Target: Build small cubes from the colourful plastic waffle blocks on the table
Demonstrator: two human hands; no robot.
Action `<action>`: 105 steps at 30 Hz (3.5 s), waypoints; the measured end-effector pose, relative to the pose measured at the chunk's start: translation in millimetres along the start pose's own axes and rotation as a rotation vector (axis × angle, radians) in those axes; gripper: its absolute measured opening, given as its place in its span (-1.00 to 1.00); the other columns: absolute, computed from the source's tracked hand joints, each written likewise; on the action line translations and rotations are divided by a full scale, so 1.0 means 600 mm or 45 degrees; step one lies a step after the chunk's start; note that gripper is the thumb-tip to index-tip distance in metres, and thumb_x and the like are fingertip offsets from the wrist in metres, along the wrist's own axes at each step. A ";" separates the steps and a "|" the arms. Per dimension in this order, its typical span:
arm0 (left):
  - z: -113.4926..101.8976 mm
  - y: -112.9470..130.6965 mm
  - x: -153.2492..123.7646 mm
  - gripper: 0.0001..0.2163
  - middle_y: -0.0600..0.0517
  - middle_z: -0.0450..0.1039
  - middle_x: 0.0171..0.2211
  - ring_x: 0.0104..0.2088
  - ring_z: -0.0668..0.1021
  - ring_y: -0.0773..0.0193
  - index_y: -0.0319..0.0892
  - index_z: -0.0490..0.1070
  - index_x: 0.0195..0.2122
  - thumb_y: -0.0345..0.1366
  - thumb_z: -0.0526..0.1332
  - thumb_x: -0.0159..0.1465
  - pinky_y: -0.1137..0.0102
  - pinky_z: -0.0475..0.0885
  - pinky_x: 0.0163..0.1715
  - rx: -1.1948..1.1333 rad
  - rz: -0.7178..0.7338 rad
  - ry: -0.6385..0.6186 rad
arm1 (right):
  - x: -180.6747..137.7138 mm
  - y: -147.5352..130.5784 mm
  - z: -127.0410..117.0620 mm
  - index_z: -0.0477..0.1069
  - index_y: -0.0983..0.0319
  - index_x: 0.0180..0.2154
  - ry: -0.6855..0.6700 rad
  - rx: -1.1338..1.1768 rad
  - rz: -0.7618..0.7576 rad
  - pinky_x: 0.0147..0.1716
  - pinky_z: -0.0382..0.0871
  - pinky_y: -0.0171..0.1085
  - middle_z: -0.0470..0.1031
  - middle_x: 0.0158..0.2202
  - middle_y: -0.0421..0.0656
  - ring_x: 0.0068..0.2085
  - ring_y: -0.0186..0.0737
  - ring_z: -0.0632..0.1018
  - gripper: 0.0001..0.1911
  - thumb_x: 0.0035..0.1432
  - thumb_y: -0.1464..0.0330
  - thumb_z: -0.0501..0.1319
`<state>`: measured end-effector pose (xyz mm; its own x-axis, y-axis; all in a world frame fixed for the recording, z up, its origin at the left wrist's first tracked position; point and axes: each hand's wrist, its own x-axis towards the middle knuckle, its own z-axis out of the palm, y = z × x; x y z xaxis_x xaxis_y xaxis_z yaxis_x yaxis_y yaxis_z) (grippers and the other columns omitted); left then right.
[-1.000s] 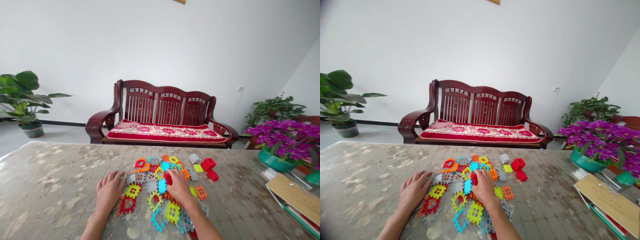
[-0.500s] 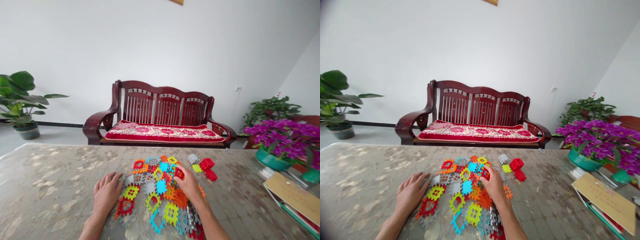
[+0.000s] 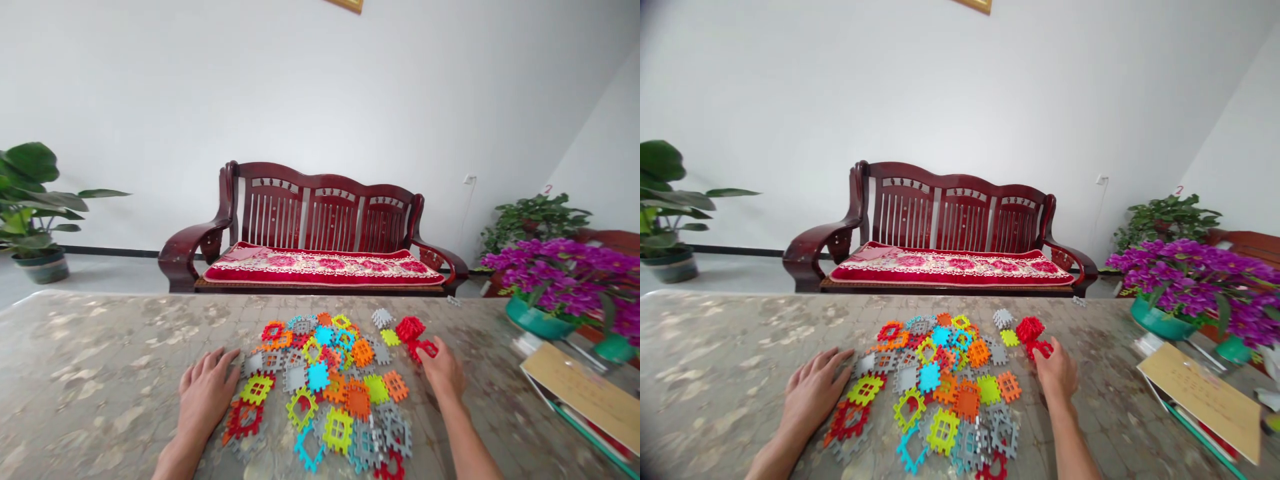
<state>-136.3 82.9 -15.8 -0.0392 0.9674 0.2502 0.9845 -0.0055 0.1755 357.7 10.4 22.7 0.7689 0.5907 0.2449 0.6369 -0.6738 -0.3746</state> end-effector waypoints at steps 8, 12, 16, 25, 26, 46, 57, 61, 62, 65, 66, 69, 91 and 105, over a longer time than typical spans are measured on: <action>-0.001 0.000 0.000 -0.63 0.00 0.36 0.16 0.19 0.32 0.10 0.05 0.42 0.10 -0.16 0.02 0.32 0.17 0.11 0.17 0.007 -0.010 -0.003 | 0.020 -0.006 0.028 0.19 0.22 0.23 -0.043 0.058 -0.062 -0.13 0.39 -0.02 0.51 0.01 0.01 -0.05 0.14 0.52 -0.21 0.01 0.00 0.15; -0.001 -0.001 0.000 -0.63 -0.01 0.36 0.16 0.19 0.32 0.09 0.04 0.42 0.10 -0.16 0.01 0.32 0.16 0.11 0.17 0.004 -0.001 -0.005 | 0.023 0.003 0.053 0.18 0.26 0.23 -0.067 0.097 -0.066 -0.10 0.38 -0.03 0.50 0.00 0.07 -0.03 0.13 0.52 -0.14 -0.06 0.01 0.20; -0.001 -0.001 0.001 -0.63 -0.02 0.36 0.17 0.19 0.32 0.09 0.03 0.42 0.10 -0.16 0.01 0.32 0.15 0.11 0.17 -0.003 -0.003 -0.016 | 0.029 0.018 0.071 0.17 0.33 0.23 -0.011 0.229 -0.086 -0.03 0.33 -0.01 0.43 0.08 0.15 0.02 0.17 0.48 -0.07 -0.12 0.01 0.22; -0.001 0.002 0.001 -0.64 -0.04 0.37 0.16 0.19 0.32 0.07 0.02 0.44 0.08 -0.16 0.04 0.31 0.13 0.12 0.17 -0.039 -0.011 0.005 | -0.042 0.072 0.095 0.34 0.41 0.02 0.307 0.999 0.126 -0.10 0.36 -0.08 0.47 -0.06 0.17 -0.09 0.06 0.51 -0.30 -0.02 0.04 0.10; -0.001 0.002 0.001 -0.64 -0.04 0.37 0.16 0.19 0.32 0.07 0.02 0.44 0.08 -0.16 0.05 0.31 0.13 0.11 0.17 -0.040 -0.015 0.006 | -0.054 0.072 0.095 0.36 0.38 -0.01 0.326 1.028 0.134 -0.10 0.36 -0.09 0.49 -0.08 0.13 -0.10 0.03 0.51 -0.36 -0.02 0.06 0.09; 0.001 0.014 -0.002 -0.61 -0.07 0.35 0.19 0.22 0.30 0.03 -0.01 0.40 0.13 -0.20 0.01 0.31 0.05 0.07 0.20 0.027 0.061 -0.002 | -0.201 -0.106 0.109 0.50 0.18 -0.12 -0.227 0.884 -0.691 0.07 0.32 -0.11 0.52 -0.04 -0.05 0.02 -0.11 0.48 -0.61 0.21 0.20 0.00; 0.000 0.014 -0.001 -0.58 -0.06 0.34 0.20 0.23 0.29 0.04 -0.04 0.35 0.17 -0.22 -0.02 0.31 0.08 0.08 0.20 0.019 0.053 -0.021 | -0.087 -0.115 0.122 0.41 0.27 0.05 -0.060 0.450 -0.807 0.16 0.21 -0.03 0.44 0.08 0.03 0.12 -0.07 0.40 -0.51 0.23 0.23 -0.07; -0.001 0.014 -0.002 -0.59 -0.05 0.36 0.19 0.23 0.29 0.05 -0.02 0.36 0.17 -0.24 -0.02 0.32 0.07 0.08 0.20 -0.026 0.074 -0.027 | -0.115 -0.138 0.126 0.44 0.20 0.04 -0.253 0.417 -0.878 0.20 0.18 -0.08 0.43 0.11 -0.05 0.15 -0.10 0.39 -0.52 0.25 0.20 -0.06; 0.000 0.014 -0.002 -0.59 -0.04 0.36 0.19 0.23 0.29 0.06 0.00 0.37 0.16 -0.24 -0.01 0.32 0.07 0.08 0.21 -0.048 0.089 -0.029 | -0.123 -0.143 0.123 0.47 0.17 0.01 -0.275 0.426 -0.888 0.19 0.19 -0.09 0.45 0.09 -0.07 0.14 -0.10 0.40 -0.54 0.26 0.19 -0.07; 0.001 0.012 -0.001 -0.60 0.00 0.36 0.19 0.24 0.29 0.08 0.04 0.37 0.16 -0.26 0.01 0.31 0.09 0.07 0.22 -0.106 0.122 -0.040 | -0.133 -0.159 0.111 0.51 0.16 -0.06 -0.295 0.503 -0.900 0.14 0.24 -0.15 0.50 0.00 -0.08 0.06 -0.13 0.45 -0.51 0.30 0.17 -0.13; 0.001 0.011 0.000 -0.59 0.00 0.36 0.20 0.24 0.29 0.07 0.05 0.37 0.16 -0.27 0.01 0.31 0.09 0.07 0.22 -0.120 0.129 -0.046 | -0.129 -0.166 0.108 0.51 0.18 -0.06 -0.287 0.526 -0.891 0.12 0.25 -0.16 0.52 -0.02 -0.07 0.04 -0.14 0.47 -0.49 0.32 0.17 -0.16; 0.000 0.009 0.002 -0.58 0.03 0.37 0.19 0.23 0.30 0.09 0.06 0.36 0.17 -0.30 -0.01 0.31 0.11 0.09 0.21 -0.168 0.182 -0.070 | -0.096 -0.201 0.108 0.48 0.21 -0.03 -0.224 0.518 -0.870 0.13 0.23 -0.16 0.51 -0.02 -0.05 0.05 -0.14 0.46 -0.47 0.33 0.19 -0.19; -0.002 0.021 0.002 -0.60 0.01 0.38 0.18 0.21 0.35 0.18 0.03 0.35 0.16 -0.30 -0.01 0.32 0.12 0.10 0.23 -0.301 0.356 -0.088 | -0.113 -0.152 0.105 0.48 0.23 -0.02 -0.370 0.658 -0.823 0.19 0.21 -0.09 0.50 0.04 -0.02 0.11 -0.11 0.45 -0.46 0.25 0.11 -0.12; -0.013 0.021 0.009 -0.61 -0.07 0.40 0.13 0.13 0.42 0.16 -0.10 0.41 0.09 -0.27 -0.07 0.35 0.25 0.24 0.14 -0.195 0.216 -0.028 | -0.131 -0.111 0.112 0.44 0.23 0.01 -0.301 0.676 -0.706 0.13 0.26 -0.10 0.51 0.02 -0.03 0.07 -0.09 0.46 -0.45 0.23 0.10 -0.11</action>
<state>-125.4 86.2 -4.8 0.1303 0.9547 0.2676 0.9391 -0.2054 0.2755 251.0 38.7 -31.6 0.2783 0.8959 0.3463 0.7648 0.0114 -0.6442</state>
